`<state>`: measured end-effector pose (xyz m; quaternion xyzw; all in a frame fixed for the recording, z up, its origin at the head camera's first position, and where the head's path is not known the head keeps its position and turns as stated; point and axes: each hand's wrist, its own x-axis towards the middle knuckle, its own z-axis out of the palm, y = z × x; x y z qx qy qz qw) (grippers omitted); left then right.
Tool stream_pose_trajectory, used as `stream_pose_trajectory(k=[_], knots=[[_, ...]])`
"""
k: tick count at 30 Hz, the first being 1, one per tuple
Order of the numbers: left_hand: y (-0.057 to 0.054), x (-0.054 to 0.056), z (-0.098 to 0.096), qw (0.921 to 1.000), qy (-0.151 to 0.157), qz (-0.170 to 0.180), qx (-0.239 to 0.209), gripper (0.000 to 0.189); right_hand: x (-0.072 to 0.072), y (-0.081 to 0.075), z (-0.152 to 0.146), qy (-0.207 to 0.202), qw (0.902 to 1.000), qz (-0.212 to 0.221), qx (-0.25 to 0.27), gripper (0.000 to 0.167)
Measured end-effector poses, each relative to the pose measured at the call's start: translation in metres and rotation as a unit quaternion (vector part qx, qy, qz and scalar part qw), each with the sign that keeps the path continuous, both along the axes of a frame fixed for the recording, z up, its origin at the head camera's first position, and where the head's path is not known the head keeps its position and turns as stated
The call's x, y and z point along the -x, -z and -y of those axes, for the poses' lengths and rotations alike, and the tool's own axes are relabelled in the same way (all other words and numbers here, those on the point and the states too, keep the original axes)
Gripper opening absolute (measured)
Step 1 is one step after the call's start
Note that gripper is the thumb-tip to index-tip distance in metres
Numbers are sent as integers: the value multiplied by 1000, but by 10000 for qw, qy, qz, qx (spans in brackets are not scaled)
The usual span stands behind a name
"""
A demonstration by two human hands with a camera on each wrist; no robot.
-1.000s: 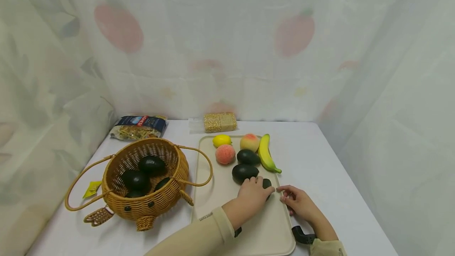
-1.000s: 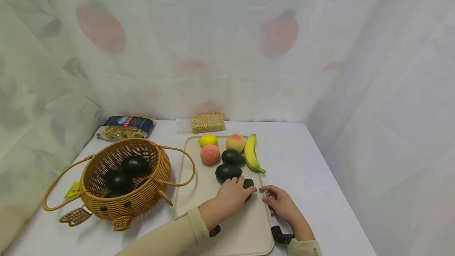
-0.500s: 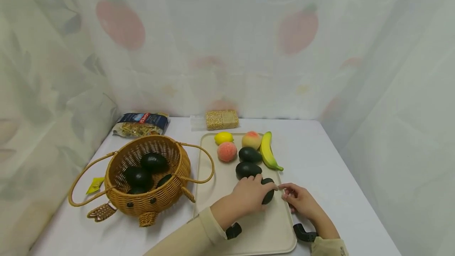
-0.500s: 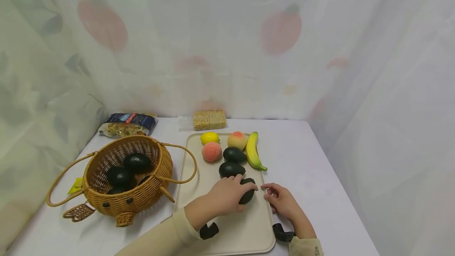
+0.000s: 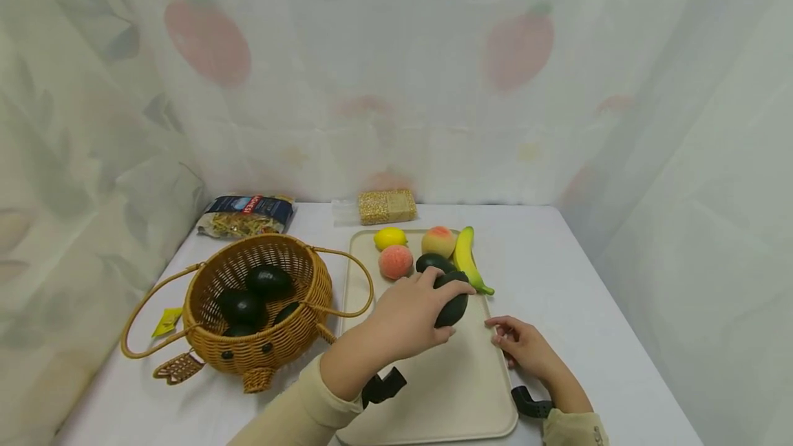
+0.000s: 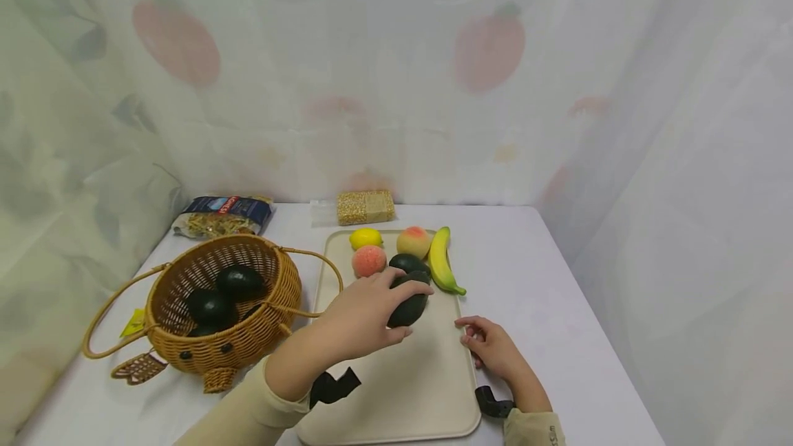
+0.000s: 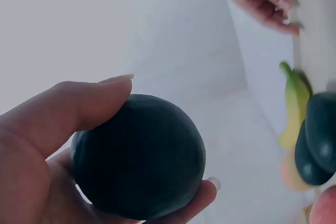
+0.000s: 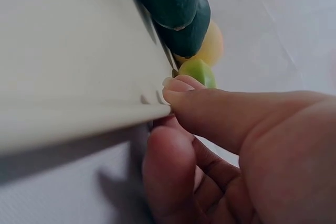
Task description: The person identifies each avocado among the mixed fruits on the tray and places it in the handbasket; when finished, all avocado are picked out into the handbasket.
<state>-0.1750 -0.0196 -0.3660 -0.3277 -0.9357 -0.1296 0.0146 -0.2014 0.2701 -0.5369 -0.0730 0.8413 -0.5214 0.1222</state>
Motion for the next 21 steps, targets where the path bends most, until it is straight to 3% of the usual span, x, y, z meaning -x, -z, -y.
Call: stream_pose_trajectory(k=[7, 13, 21], knots=[[-5, -2, 34, 9978, -293, 224, -549, 60, 1, 4, -1, -69, 9999, -35, 146, 31], [-7, -6, 69, 9928, -749, 233, -902, 61, 2, 2, -1, -92, 9999, 10, 143, 31], [-23, -4, 111, 9821, -1432, 499, -1117, 67, 0, -1, 0, 31, 9999, 90, 54, 31]])
